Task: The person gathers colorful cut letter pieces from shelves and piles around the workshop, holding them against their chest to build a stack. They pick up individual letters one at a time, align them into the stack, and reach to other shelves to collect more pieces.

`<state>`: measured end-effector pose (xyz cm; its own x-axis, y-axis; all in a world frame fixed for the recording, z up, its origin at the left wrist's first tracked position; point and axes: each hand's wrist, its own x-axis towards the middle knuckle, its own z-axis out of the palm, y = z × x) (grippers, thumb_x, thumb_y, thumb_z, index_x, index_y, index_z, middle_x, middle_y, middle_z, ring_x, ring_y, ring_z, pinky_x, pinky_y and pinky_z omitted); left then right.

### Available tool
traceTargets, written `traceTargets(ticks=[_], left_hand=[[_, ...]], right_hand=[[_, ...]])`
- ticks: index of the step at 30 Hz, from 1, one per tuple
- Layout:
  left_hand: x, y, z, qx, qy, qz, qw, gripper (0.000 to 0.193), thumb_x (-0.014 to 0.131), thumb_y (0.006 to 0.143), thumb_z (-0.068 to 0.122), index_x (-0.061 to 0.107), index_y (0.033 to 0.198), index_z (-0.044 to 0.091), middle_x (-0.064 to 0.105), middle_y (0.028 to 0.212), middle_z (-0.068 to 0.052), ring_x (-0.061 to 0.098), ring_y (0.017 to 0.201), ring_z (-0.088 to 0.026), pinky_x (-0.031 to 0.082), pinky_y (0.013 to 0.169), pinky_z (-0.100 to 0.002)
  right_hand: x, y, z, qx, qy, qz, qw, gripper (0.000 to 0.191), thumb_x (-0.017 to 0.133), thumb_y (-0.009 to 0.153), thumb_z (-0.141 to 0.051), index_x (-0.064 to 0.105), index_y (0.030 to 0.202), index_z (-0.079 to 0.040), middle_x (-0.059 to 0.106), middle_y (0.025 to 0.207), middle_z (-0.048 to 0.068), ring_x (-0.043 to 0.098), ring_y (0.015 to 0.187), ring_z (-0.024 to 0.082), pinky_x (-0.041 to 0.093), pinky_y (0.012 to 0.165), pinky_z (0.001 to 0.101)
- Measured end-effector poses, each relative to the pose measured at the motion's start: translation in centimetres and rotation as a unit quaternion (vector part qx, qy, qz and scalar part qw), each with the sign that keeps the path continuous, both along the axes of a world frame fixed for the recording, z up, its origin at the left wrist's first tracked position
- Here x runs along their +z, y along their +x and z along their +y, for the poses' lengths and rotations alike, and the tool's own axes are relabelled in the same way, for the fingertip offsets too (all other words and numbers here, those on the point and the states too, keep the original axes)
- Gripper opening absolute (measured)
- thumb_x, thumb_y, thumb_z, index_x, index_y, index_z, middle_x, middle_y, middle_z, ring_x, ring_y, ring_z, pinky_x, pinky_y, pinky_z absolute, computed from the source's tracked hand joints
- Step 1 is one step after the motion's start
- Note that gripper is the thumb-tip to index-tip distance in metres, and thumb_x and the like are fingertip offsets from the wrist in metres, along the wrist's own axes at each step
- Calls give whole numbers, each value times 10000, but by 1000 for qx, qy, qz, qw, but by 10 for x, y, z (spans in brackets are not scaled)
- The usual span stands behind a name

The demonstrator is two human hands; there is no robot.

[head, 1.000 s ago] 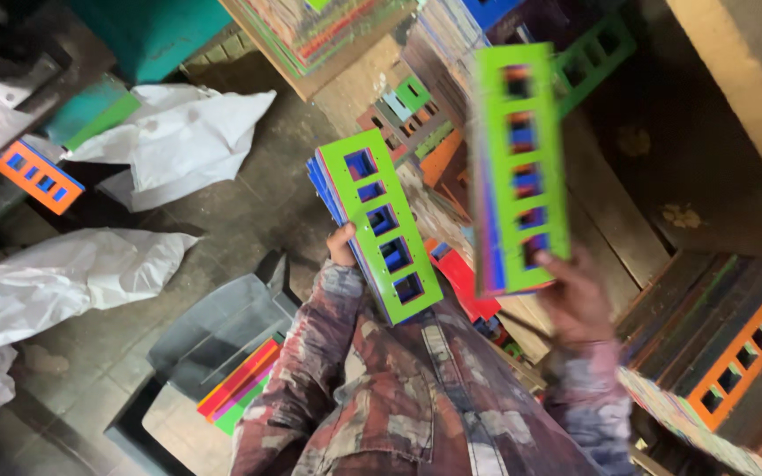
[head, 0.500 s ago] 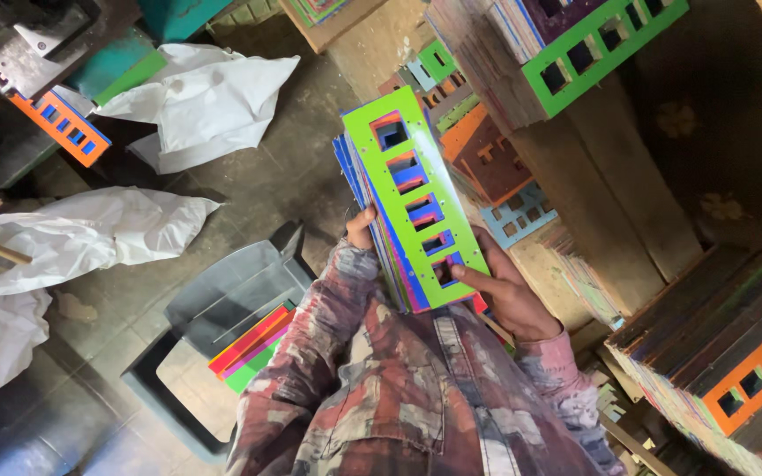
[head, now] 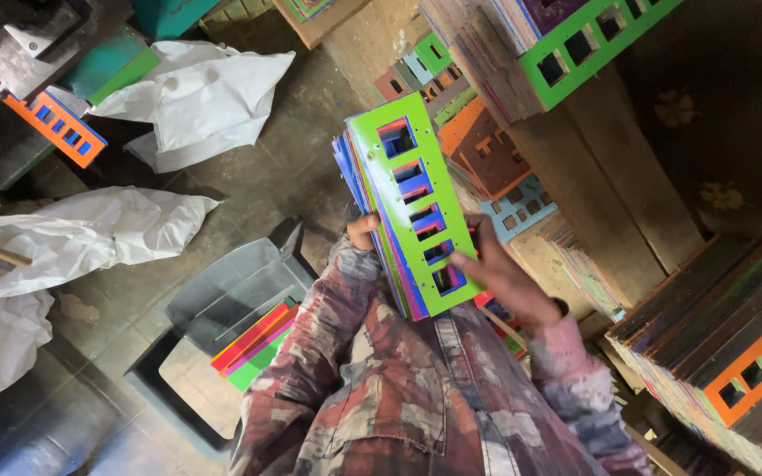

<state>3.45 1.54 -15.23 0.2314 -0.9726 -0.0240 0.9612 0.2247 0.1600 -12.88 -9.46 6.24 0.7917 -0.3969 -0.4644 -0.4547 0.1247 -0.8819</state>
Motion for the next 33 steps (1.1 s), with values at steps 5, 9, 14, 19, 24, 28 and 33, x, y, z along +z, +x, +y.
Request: traceTargets(ticks=[5, 9, 14, 19, 24, 28, 33], left_hand=[[-11, -2, -2, -7, -16, -7, 1000, 903, 821, 777, 314, 454, 1532, -18, 585, 1463, -235, 607, 1306, -406, 485, 1150, -550], [-18, -5, -3, -17, 8, -38, 999, 893, 818, 769, 311, 459, 1516, -23, 595, 1446, -228, 619, 1287, -394, 497, 1128, -537], [-16, -9, -1, 11, 76, -87, 993, 801, 750, 878, 405, 466, 1502, -9, 608, 1409, -192, 620, 1263, -356, 505, 1093, -505], [9, -13, -8, 58, 135, -63, 987, 746, 492, 1029, 584, 472, 1491, -2, 628, 1383, -203, 642, 1225, -341, 511, 1089, -477], [67, -11, -30, 147, 175, -187, 955, 794, 479, 1067, 603, 397, 1559, -15, 526, 1509, -181, 543, 1365, -276, 430, 1189, -405], [113, 3, -23, 179, 139, -418, 880, 843, 642, 1019, 504, 284, 1611, 23, 428, 1621, -128, 427, 1529, -221, 336, 1292, -382], [125, -12, -13, 23, 119, -266, 956, 895, 859, 826, 232, 392, 1534, -54, 564, 1414, -187, 566, 1308, -321, 468, 1148, -468]], right_hand=[[-20, 3, -3, -86, 208, -33, 974, 765, 681, 889, -171, 336, 1559, -42, 490, 1506, 112, 445, 1425, 206, 376, 1147, 365], [-17, 8, 4, -85, 274, -48, 957, 819, 743, 835, -92, 354, 1555, -40, 549, 1458, 110, 528, 1350, 202, 461, 1087, 378], [-5, 11, -2, -23, 166, -64, 984, 796, 747, 846, -107, 382, 1546, -4, 592, 1422, 125, 566, 1316, 209, 483, 1080, 363], [-14, -1, 6, -66, 209, -67, 973, 776, 744, 818, -116, 415, 1509, 12, 624, 1339, 135, 611, 1233, 231, 514, 1025, 380], [-24, -11, 8, -115, 205, -96, 967, 748, 733, 831, -135, 448, 1499, 41, 629, 1356, 136, 608, 1259, 238, 487, 1072, 370], [4, -7, 2, -136, 93, -78, 983, 777, 740, 820, -182, 437, 1507, 19, 636, 1355, 135, 610, 1251, 232, 492, 1066, 371], [50, 18, 24, -130, -317, 63, 937, 962, 865, 724, -304, 376, 1466, 64, 590, 1328, 234, 606, 1223, 347, 489, 1029, 424]])
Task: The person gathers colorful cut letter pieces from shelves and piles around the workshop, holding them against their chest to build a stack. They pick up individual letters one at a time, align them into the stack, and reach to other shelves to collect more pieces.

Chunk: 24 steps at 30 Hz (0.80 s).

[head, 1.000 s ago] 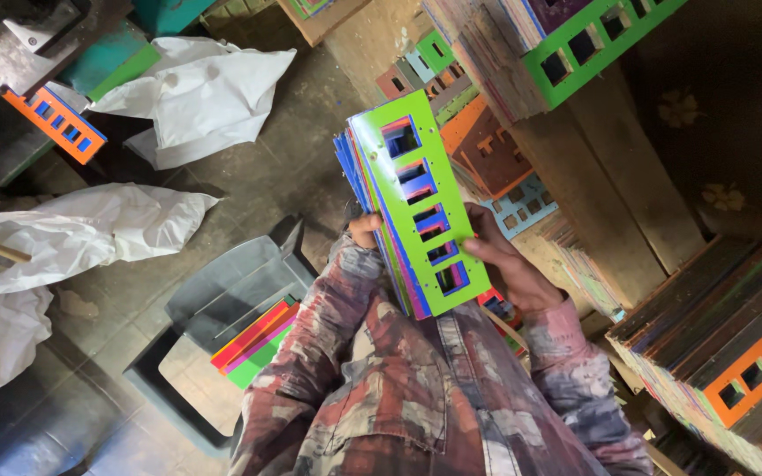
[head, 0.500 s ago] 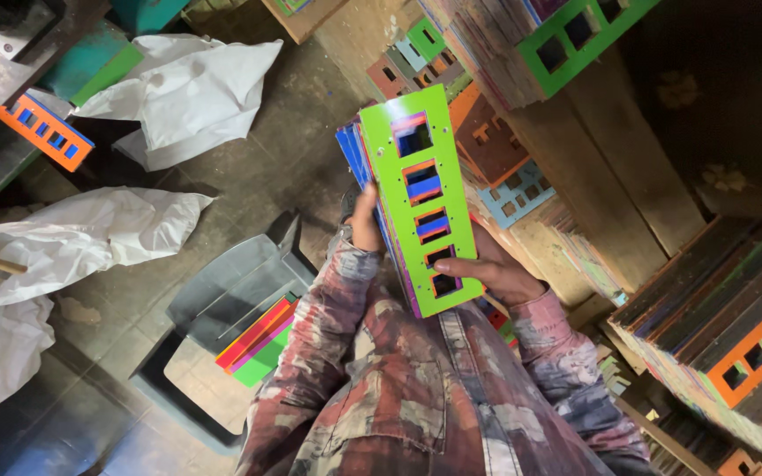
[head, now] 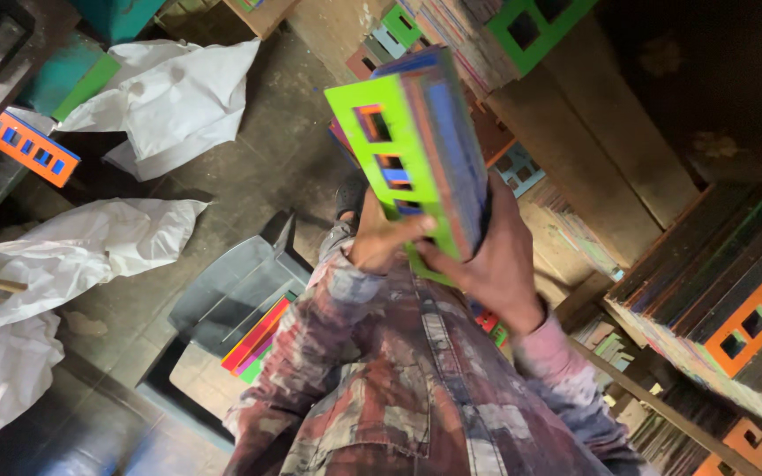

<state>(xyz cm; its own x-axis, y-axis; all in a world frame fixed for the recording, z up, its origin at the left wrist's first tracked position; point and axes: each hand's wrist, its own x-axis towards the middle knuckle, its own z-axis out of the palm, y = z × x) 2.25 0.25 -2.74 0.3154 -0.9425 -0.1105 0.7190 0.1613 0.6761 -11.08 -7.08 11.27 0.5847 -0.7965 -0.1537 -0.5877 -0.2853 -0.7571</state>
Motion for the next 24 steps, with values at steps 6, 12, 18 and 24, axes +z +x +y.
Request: traceTargets(ticks=[6, 12, 18, 24], left_hand=[[-34, -14, 24, 4, -15, 188, 982, 945, 867, 780, 297, 406, 1527, -54, 584, 1420, -221, 585, 1305, -399, 456, 1164, -531], [-22, -8, 34, -149, -92, 213, 961, 1226, 889, 687, 568, 306, 1600, -5, 354, 1652, -258, 420, 1489, -415, 363, 1250, -551], [7, -10, 12, -180, -91, 207, 957, 1327, 838, 650, 723, 271, 1616, 11, 329, 1645, -284, 365, 1534, -426, 332, 1294, -549], [-30, -22, 31, -161, -57, 226, 959, 1307, 755, 692, 802, 278, 1603, -5, 373, 1609, -283, 418, 1478, -439, 383, 1234, -553]], right_hand=[[0, -2, 44, 50, -161, 78, 982, 1094, 877, 724, -439, 333, 1405, 221, 473, 1309, 371, 519, 1194, 504, 443, 977, 511], [-16, -43, 40, 71, -75, 26, 994, 571, 677, 981, -322, 464, 1312, 91, 555, 1199, 243, 586, 1088, 402, 466, 935, 455], [-36, -57, 23, 50, 75, -117, 989, 247, 538, 1091, -222, 492, 1208, -9, 566, 1132, 105, 570, 1002, 215, 470, 922, 349], [-44, -67, 34, 29, 124, -156, 979, 278, 607, 1063, -217, 514, 1247, -31, 532, 1080, 42, 512, 962, 133, 445, 897, 298]])
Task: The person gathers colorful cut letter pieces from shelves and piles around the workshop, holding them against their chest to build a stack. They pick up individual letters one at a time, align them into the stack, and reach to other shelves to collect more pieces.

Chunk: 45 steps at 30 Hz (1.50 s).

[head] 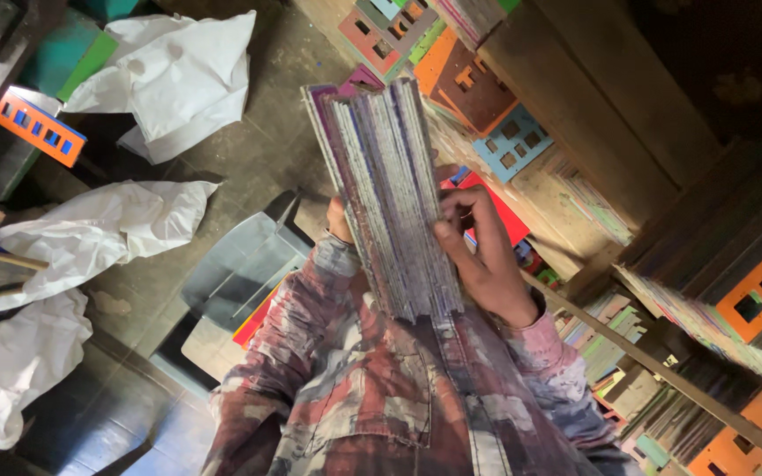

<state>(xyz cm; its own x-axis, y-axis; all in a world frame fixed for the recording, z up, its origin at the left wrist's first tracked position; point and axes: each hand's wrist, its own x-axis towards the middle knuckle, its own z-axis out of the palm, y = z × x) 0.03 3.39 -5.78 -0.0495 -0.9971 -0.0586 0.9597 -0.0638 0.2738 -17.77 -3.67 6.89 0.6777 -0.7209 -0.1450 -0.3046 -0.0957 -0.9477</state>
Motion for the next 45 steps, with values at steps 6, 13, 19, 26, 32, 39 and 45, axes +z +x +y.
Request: traceTargets(ticks=[6, 13, 19, 26, 32, 39, 45], left_hand=[[-83, -22, 50, 90, 59, 19, 994, 1278, 752, 706, 798, 309, 1589, -12, 408, 1587, -266, 454, 1439, -428, 402, 1210, -542], [-130, -53, 80, 137, 58, 23, 989, 1251, 759, 712, 789, 340, 1578, -10, 444, 1562, -251, 484, 1412, -416, 422, 1193, -537], [-121, -61, 85, 156, 53, 20, 986, 1228, 765, 717, 782, 367, 1569, -8, 475, 1540, -238, 509, 1389, -406, 439, 1179, -533], [-122, -58, 88, 167, 49, 18, 985, 1202, 771, 723, 774, 398, 1558, -6, 512, 1515, -223, 538, 1362, -394, 459, 1163, -528], [-122, -37, 77, 151, 48, 13, 987, 1179, 777, 728, 767, 425, 1548, -5, 543, 1494, -210, 563, 1338, -383, 476, 1149, -524], [-114, -8, 57, 137, 37, 14, 990, 1154, 784, 734, 758, 456, 1537, -3, 579, 1469, -195, 592, 1311, -371, 496, 1132, -519], [-104, 5, 50, 142, 33, 24, 989, 1150, 770, 741, 771, 460, 1529, -7, 582, 1463, -200, 596, 1311, -370, 495, 1143, -519]], right_hand=[[9, -15, 23, -42, -13, -32, 999, 344, 596, 1066, -181, 484, 1348, -19, 533, 1150, 60, 517, 1016, 162, 438, 930, 304], [29, -40, 27, 5, -176, 48, 983, 221, 562, 1078, -86, 684, 1261, -56, 629, 1176, 127, 648, 1064, 273, 507, 937, 351], [35, -46, 25, 21, -193, 34, 980, 434, 821, 885, -143, 659, 1273, -35, 618, 1193, 152, 633, 1080, 302, 499, 908, 360], [35, -41, 23, 21, -171, 18, 985, 541, 903, 827, -155, 642, 1288, -47, 614, 1233, 124, 648, 1130, 274, 534, 964, 349], [39, -20, 19, 21, -184, 21, 983, 526, 850, 856, -114, 615, 1320, -36, 592, 1247, 148, 624, 1154, 307, 509, 992, 369], [42, 15, 19, 48, -233, 42, 970, 309, 594, 976, 39, 640, 1269, -47, 594, 1249, 165, 634, 1116, 334, 526, 942, 373], [42, 30, 15, 19, -243, 60, 968, 358, 754, 941, -47, 667, 1289, -51, 583, 1212, 154, 635, 1096, 307, 523, 940, 373]])
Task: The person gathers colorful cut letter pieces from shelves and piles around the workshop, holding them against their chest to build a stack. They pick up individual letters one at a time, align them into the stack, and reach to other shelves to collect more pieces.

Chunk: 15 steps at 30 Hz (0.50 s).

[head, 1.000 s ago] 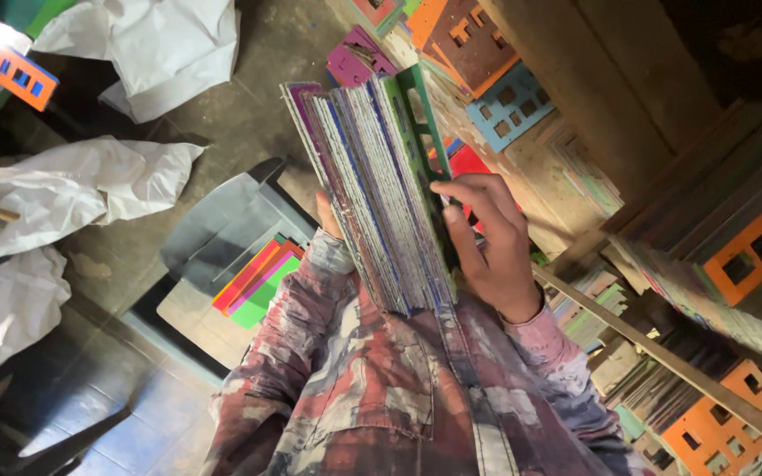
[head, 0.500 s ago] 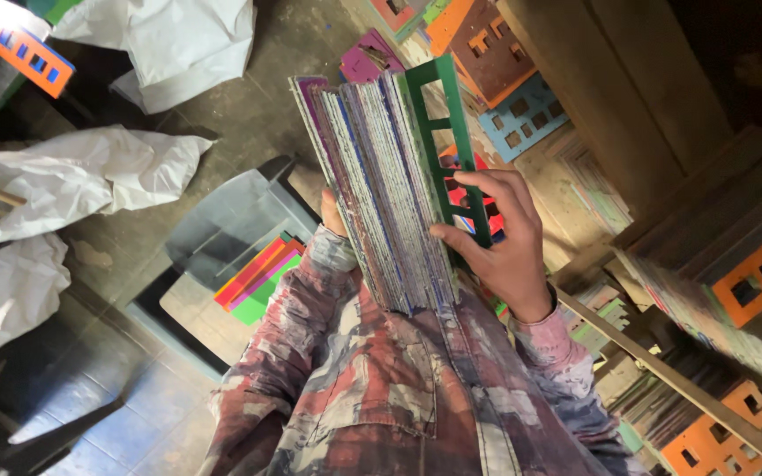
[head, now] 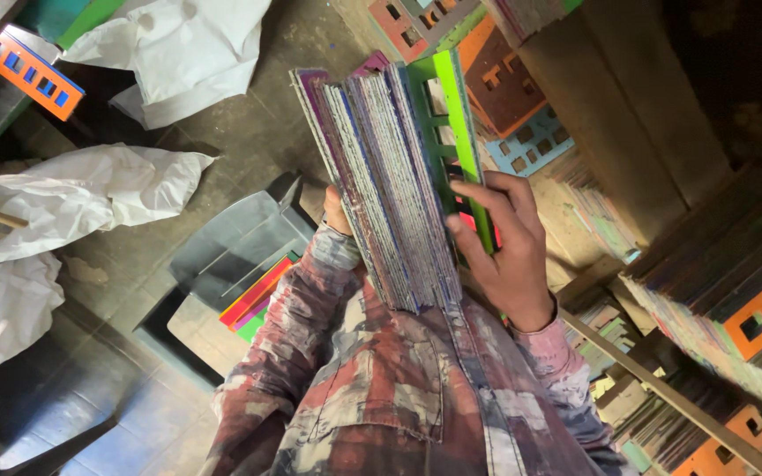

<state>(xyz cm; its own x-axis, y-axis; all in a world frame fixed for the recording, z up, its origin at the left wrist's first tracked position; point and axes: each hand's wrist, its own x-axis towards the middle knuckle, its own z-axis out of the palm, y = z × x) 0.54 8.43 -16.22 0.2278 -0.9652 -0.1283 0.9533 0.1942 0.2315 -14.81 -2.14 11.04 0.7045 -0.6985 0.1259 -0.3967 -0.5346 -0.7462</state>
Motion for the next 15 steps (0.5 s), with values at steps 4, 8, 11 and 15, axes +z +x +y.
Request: traceTargets(ticks=[4, 8, 11, 15], left_hand=[[6, 5, 1, -14, -10, -10, 1000, 1167, 772, 724, 782, 460, 1525, -8, 585, 1456, -210, 599, 1303, -376, 497, 1129, -529], [7, 6, 1, -6, -12, -17, 1000, 1185, 782, 700, 780, 456, 1526, -3, 579, 1466, -194, 593, 1320, -364, 491, 1148, -523], [5, 4, 1, 10, -5, -24, 1000, 1185, 779, 710, 784, 461, 1521, -19, 587, 1461, -201, 599, 1315, -362, 492, 1147, -517], [4, 4, 1, 21, -9, -26, 999, 1159, 800, 719, 760, 479, 1509, -25, 598, 1437, -205, 617, 1287, -362, 518, 1117, -515]], right_hand=[[-1, 6, -3, 6, 6, -11, 1000, 496, 869, 855, -125, 661, 1299, -51, 572, 1199, 143, 618, 1077, 283, 516, 934, 358], [-1, 7, -3, 18, 9, -13, 1000, 489, 857, 867, -100, 656, 1310, -51, 571, 1206, 136, 613, 1082, 279, 508, 942, 356], [-2, 5, -2, 28, 6, -14, 999, 450, 815, 895, -68, 651, 1315, -49, 569, 1209, 139, 609, 1092, 284, 503, 953, 362], [-6, 4, -1, 22, 23, -27, 999, 351, 686, 983, -31, 623, 1327, -58, 587, 1248, 136, 629, 1102, 272, 516, 944, 350]])
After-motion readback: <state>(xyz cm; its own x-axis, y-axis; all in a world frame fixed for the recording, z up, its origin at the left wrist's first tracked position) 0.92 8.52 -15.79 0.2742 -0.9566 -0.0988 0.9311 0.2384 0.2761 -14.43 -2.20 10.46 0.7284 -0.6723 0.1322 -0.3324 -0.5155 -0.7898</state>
